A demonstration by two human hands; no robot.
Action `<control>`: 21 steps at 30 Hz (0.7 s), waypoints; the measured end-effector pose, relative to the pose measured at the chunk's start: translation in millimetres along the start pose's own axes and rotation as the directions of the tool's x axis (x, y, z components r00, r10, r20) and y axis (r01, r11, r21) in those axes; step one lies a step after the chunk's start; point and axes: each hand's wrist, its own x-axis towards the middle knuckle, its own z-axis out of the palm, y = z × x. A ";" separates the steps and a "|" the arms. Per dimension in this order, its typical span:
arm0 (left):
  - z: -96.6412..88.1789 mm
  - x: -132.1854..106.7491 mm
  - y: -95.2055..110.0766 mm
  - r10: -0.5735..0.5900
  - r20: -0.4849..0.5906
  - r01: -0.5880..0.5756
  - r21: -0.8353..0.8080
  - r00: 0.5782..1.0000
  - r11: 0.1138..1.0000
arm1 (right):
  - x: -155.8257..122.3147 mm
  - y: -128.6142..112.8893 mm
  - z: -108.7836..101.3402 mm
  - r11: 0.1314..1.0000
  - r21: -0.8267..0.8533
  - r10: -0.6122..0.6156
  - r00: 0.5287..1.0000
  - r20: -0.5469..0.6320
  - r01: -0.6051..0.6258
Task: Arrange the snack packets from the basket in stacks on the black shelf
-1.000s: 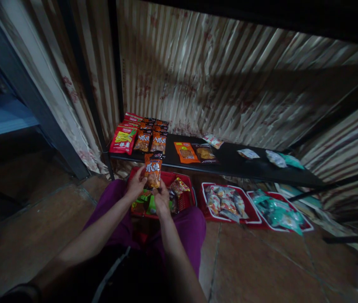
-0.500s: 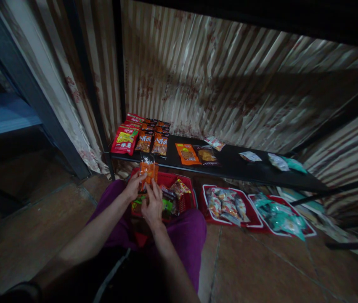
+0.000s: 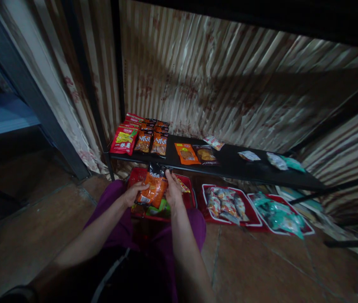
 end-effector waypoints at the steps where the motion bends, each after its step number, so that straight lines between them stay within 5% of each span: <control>1: -0.3 -0.8 -0.3 -0.003 0.010 0.003 0.008 1.000 1.000 | 0.7 -0.7 -0.9 1.000 0.009 0.011 1.000 -0.002 -0.011; 9: -0.2 -3.4 -3.4 -0.002 0.060 -0.003 0.084 0.998 0.996 | 11.4 12.1 -6.7 0.998 0.062 0.009 0.983 -0.186 0.003; 17: -1.4 -7.9 -8.6 0.017 0.164 -0.040 0.136 0.986 0.990 | 27.2 7.8 -11.8 0.996 -0.033 -0.087 0.971 -0.223 0.081; 21: -3.5 -5.3 -10.3 0.040 0.133 -0.057 0.124 0.990 0.991 | 32.6 7.1 -8.9 0.995 -0.034 -0.096 0.963 -0.250 0.091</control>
